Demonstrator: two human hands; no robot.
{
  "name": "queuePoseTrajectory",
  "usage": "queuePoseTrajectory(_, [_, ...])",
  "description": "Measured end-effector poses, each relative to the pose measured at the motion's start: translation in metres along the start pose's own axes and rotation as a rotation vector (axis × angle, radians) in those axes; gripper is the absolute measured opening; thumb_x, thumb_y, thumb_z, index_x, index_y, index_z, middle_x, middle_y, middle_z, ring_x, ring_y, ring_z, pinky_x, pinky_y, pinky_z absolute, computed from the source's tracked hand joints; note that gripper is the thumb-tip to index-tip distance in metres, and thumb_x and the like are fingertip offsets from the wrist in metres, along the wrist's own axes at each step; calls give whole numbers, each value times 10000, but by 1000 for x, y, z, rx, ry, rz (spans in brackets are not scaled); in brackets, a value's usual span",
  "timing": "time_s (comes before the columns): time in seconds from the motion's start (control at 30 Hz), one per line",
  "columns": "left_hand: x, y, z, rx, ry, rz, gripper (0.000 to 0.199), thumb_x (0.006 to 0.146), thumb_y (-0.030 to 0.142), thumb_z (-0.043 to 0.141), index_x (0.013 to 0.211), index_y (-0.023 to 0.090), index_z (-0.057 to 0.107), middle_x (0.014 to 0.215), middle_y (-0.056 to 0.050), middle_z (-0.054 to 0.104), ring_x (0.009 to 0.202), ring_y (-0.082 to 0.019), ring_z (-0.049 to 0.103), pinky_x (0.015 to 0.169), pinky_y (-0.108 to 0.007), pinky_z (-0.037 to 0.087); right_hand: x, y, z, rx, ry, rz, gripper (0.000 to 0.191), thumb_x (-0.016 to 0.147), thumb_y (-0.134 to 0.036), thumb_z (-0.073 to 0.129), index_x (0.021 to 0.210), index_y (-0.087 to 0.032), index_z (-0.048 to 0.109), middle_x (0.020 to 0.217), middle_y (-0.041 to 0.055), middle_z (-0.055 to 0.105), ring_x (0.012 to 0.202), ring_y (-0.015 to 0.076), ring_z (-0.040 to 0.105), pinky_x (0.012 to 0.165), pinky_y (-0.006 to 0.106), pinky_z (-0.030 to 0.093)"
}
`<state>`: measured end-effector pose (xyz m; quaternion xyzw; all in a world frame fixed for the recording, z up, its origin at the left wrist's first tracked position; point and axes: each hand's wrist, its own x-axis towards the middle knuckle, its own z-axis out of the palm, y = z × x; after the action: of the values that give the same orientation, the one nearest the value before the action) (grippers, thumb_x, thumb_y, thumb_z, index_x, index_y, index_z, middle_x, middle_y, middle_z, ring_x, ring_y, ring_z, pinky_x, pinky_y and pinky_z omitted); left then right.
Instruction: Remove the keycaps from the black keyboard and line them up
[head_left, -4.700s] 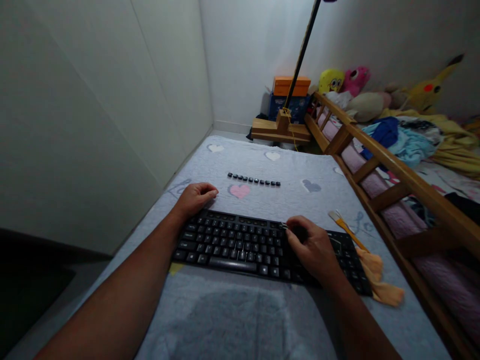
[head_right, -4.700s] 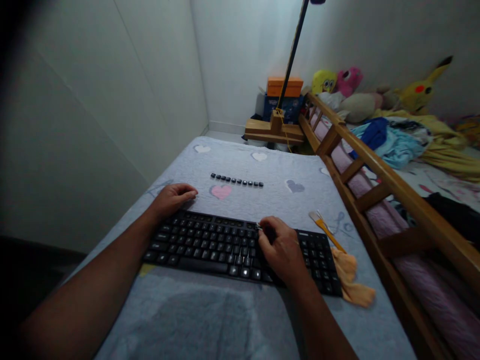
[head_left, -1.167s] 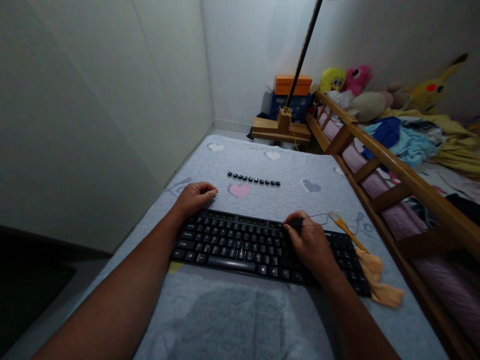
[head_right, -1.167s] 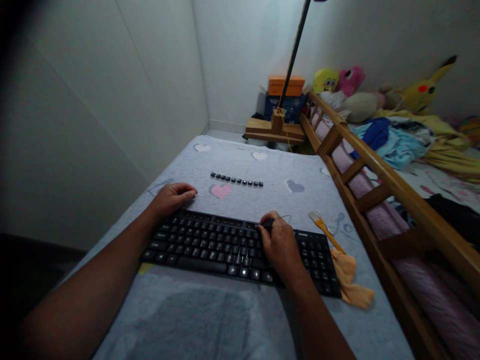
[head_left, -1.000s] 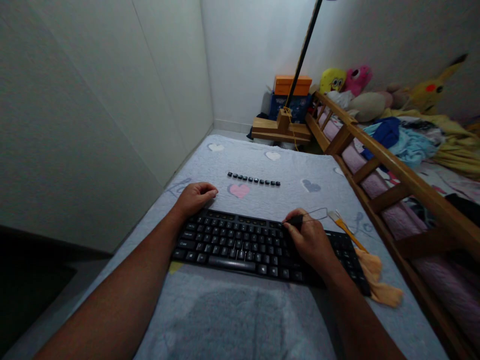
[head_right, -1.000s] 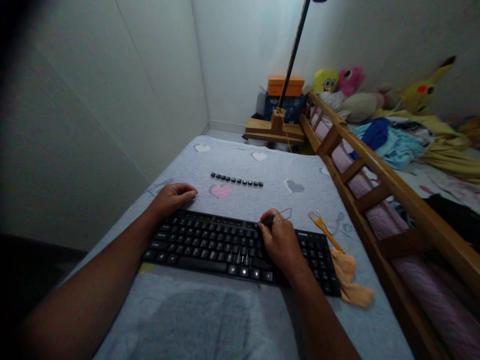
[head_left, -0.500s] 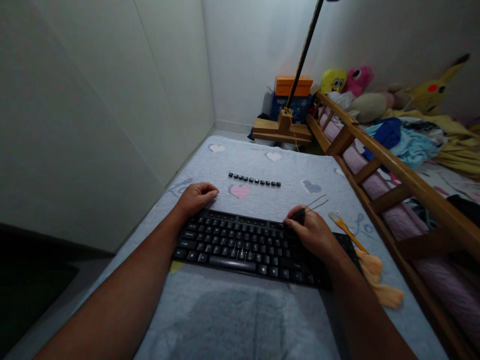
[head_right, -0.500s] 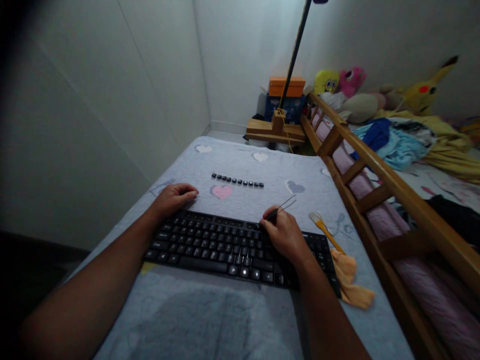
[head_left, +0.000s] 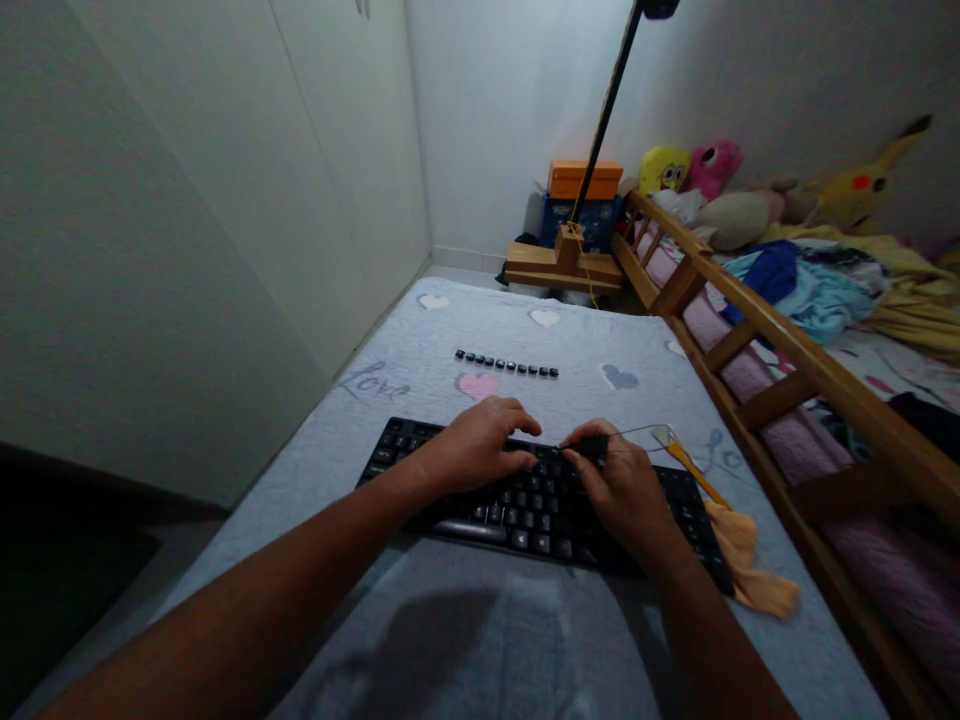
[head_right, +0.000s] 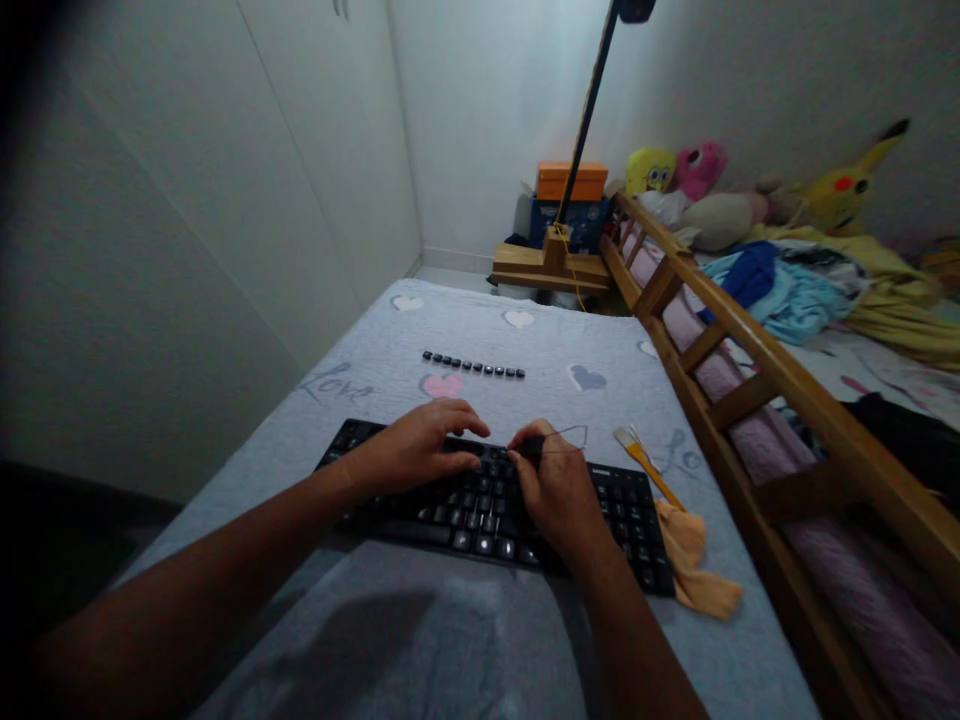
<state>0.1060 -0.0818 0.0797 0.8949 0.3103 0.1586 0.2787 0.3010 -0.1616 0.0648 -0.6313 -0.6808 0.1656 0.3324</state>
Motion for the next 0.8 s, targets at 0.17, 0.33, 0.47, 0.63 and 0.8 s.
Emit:
queuePoseTrajectory(0.17, [11, 6, 21, 90, 56, -36, 228, 784, 251, 688, 1004, 196, 703, 1006, -54, 687, 980, -219, 583, 894, -354, 458, -4, -2, 3, -19, 27, -89, 49, 849, -175, 524, 861, -198, 565, 808, 29, 654, 762, 170, 628, 734, 282, 469])
queuePoseTrajectory(0.33, [11, 4, 25, 118, 69, -52, 151, 794, 256, 676, 927, 206, 728, 911, -42, 696, 916, -211, 589, 829, -332, 463, -4, -5, 3, 1, 16, -93, 64, 852, -154, 512, 855, -191, 565, 803, 29, 645, 767, 166, 623, 729, 277, 465])
queuePoseTrajectory(0.47, [10, 2, 30, 145, 78, -31, 135, 803, 266, 660, 904, 209, 728, 892, -41, 693, 907, -211, 585, 809, -326, 459, -3, -5, 3, 14, 12, -80, 66, 848, -163, 513, 854, -192, 572, 803, 29, 644, 771, 168, 616, 731, 281, 460])
queuePoseTrajectory(0.63, [12, 0, 33, 171, 92, 27, 130, 798, 276, 655, 879, 202, 724, 873, -48, 693, 881, -215, 584, 792, -338, 452, -2, 0, 1, 69, 32, -53, 86, 788, -145, 522, 816, -213, 567, 771, 18, 636, 740, 172, 600, 698, 280, 456])
queuePoseTrajectory(0.8, [15, 2, 30, 140, 113, 6, 116, 785, 254, 662, 875, 211, 721, 879, -45, 699, 872, -214, 587, 800, -348, 450, -4, 11, 1, 227, 134, -30, 159, 692, -73, 471, 631, -212, 516, 939, 48, 654, 909, 202, 612, 856, 337, 456])
